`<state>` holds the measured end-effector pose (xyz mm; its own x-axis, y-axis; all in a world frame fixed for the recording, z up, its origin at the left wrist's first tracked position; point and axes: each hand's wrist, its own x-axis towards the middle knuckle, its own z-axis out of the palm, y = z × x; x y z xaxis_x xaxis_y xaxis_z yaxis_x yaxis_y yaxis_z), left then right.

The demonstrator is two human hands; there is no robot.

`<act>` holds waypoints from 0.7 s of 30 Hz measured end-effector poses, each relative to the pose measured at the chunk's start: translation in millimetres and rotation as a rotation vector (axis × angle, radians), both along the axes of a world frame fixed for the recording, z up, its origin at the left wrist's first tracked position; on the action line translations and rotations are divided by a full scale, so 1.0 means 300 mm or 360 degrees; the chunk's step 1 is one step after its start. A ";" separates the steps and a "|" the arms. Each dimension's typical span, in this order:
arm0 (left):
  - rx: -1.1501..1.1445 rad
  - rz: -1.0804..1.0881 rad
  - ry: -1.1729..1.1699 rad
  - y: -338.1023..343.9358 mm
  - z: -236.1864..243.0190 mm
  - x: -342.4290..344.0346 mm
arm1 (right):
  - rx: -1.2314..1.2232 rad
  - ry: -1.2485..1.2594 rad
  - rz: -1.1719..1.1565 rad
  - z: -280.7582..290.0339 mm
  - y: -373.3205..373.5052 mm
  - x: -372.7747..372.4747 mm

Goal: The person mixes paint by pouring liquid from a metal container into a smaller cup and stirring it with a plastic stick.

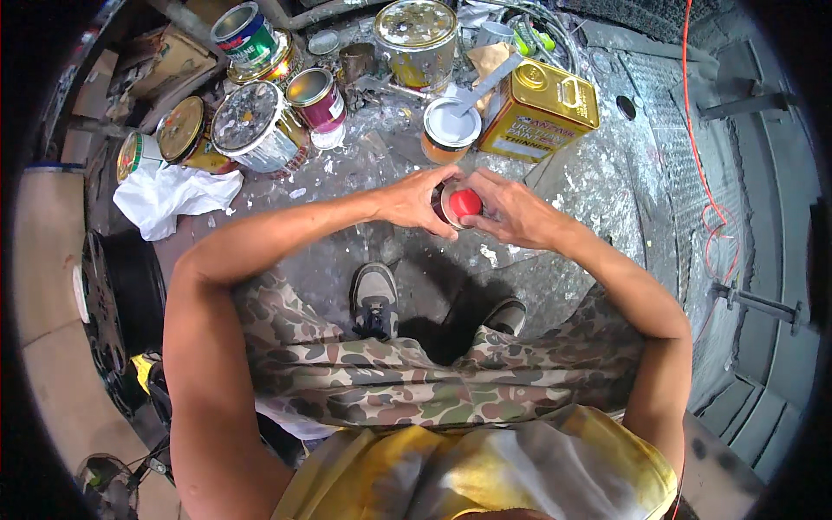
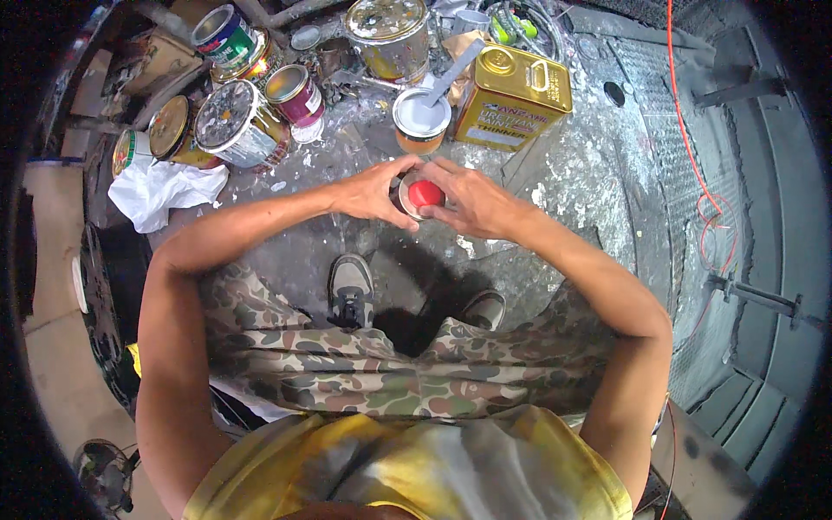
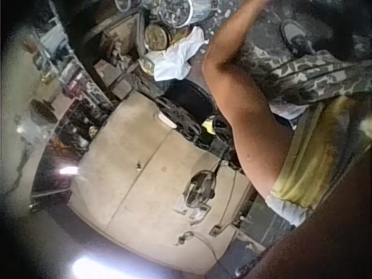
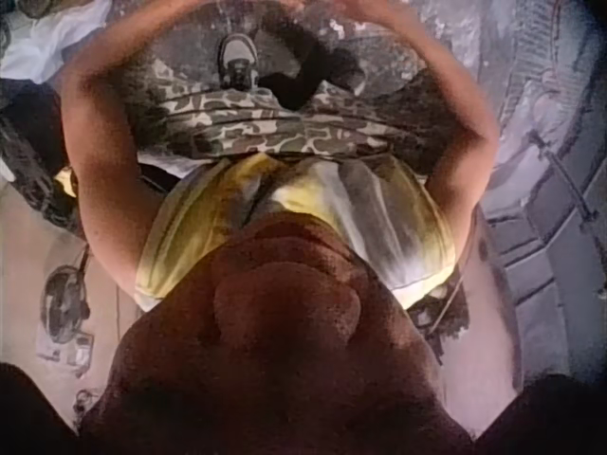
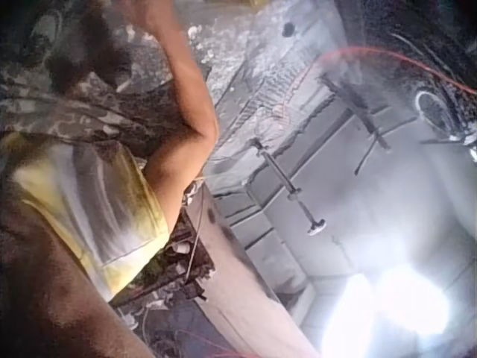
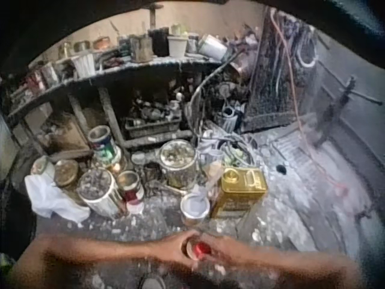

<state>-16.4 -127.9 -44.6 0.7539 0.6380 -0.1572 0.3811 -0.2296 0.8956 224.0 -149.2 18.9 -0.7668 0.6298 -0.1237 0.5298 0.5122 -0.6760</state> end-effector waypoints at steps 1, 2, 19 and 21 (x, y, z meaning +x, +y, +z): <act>-0.0045 -0.0050 -0.0004 0.012 0.003 0.004 | 0.0131 0.0101 0.0116 -0.010 0.006 0.013; -0.0005 -0.0061 0.0032 0.016 0.007 0.008 | 0.0174 0.0135 0.0118 -0.020 0.005 0.022; 0.0481 0.0101 0.0229 0.019 0.008 0.032 | 0.0014 0.0178 -0.0554 -0.090 0.009 0.018; 0.0443 0.0092 0.0249 0.022 0.006 0.033 | 0.0107 0.0177 -0.0723 -0.124 0.005 0.019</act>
<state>-6.4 -121.4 -42.9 0.6958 0.7136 -0.0817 0.5286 -0.4317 0.7309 229.7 -147.6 -18.4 -0.4183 0.9083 -0.0039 0.6365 0.2900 -0.7147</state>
